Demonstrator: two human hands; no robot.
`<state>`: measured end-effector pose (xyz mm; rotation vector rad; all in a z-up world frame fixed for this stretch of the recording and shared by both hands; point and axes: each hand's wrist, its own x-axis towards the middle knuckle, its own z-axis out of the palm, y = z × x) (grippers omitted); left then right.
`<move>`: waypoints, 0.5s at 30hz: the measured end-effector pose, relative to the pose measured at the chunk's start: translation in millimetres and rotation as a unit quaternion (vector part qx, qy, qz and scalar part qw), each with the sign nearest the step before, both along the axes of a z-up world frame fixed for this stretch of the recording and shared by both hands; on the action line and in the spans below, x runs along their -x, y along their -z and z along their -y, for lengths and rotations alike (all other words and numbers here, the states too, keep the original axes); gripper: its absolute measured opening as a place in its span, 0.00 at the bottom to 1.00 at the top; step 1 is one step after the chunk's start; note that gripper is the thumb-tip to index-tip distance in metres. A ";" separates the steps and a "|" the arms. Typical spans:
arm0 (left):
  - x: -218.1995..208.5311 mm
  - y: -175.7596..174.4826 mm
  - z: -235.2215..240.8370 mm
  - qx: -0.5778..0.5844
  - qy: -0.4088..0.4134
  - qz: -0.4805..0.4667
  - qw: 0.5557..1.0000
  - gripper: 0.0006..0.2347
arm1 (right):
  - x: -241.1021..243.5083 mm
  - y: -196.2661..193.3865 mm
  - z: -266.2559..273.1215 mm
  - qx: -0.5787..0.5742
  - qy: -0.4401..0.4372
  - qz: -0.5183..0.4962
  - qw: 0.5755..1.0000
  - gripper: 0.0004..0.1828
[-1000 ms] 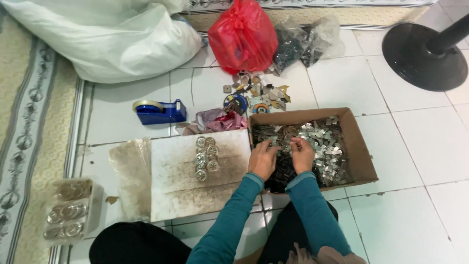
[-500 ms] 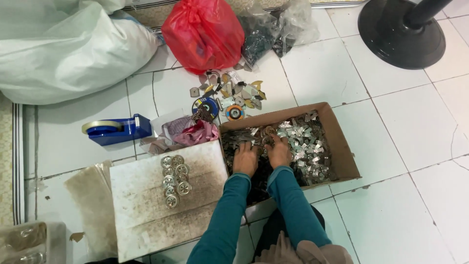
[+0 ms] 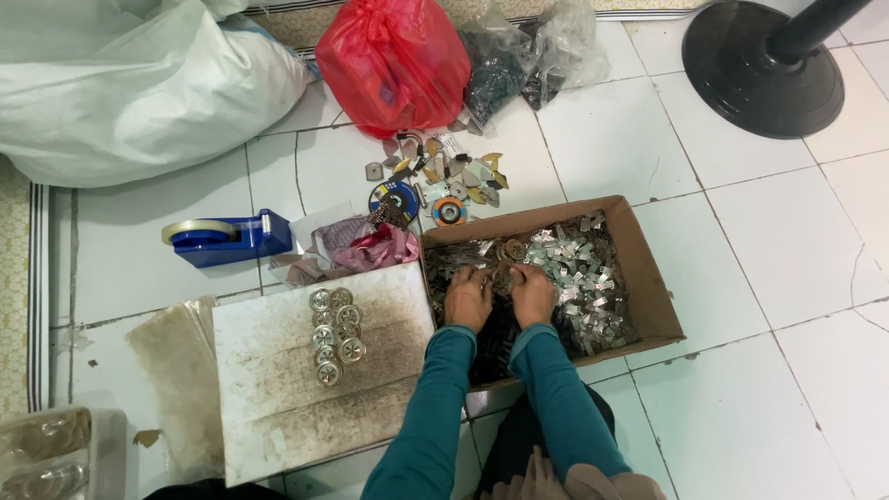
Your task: Sorting small metal ornaments from a box and placing them into individual plastic bags.
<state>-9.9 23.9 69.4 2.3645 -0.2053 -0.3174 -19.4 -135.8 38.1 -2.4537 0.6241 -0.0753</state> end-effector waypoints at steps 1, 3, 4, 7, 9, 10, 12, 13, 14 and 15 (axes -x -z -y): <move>0.2 -9.4 -2.5 0.000 -0.001 0.000 1.000 0.12 | 2.4 0.3 -1.0 0.000 -0.001 0.000 1.000 0.15; 1.6 -28.6 -7.4 0.052 -0.014 -0.004 0.999 0.15 | 8.5 0.6 -2.8 -0.014 -0.010 0.175 0.984 0.09; 2.8 -28.3 -7.6 0.052 -0.014 -0.004 0.999 0.15 | 16.2 -7.9 -8.8 -0.014 -0.010 0.175 0.984 0.09; 7.7 -25.2 -5.0 0.104 -0.009 -0.014 0.994 0.17 | 35.7 -30.4 -23.2 -0.117 -0.018 0.217 0.969 0.08; 12.5 -19.1 -3.0 0.176 -0.023 -0.038 0.983 0.15 | 43.4 -40.1 -32.5 -0.192 -0.007 0.242 0.951 0.07; 14.3 -30.2 -5.4 0.174 -0.025 -0.036 0.984 0.15 | 42.4 -42.5 -32.1 -0.194 -0.010 0.243 0.950 0.07; 23.5 -50.3 -17.4 0.217 -0.039 -0.011 0.975 0.13 | 43.3 -44.8 -38.5 -0.232 -0.012 0.266 0.936 0.10; 31.5 -55.7 -22.8 0.213 -0.048 -0.008 0.976 0.13 | 46.5 -56.8 -45.9 -0.238 -0.020 0.264 0.935 0.10; 39.5 -61.2 -28.3 0.226 -0.055 0.062 0.971 0.12 | 49.7 -69.1 -53.5 -0.280 -0.020 0.266 0.922 0.10; 47.1 -66.7 -34.0 0.236 -0.061 0.133 0.961 0.11 | 52.5 -81.4 -61.3 -0.322 -0.021 0.267 0.908 0.10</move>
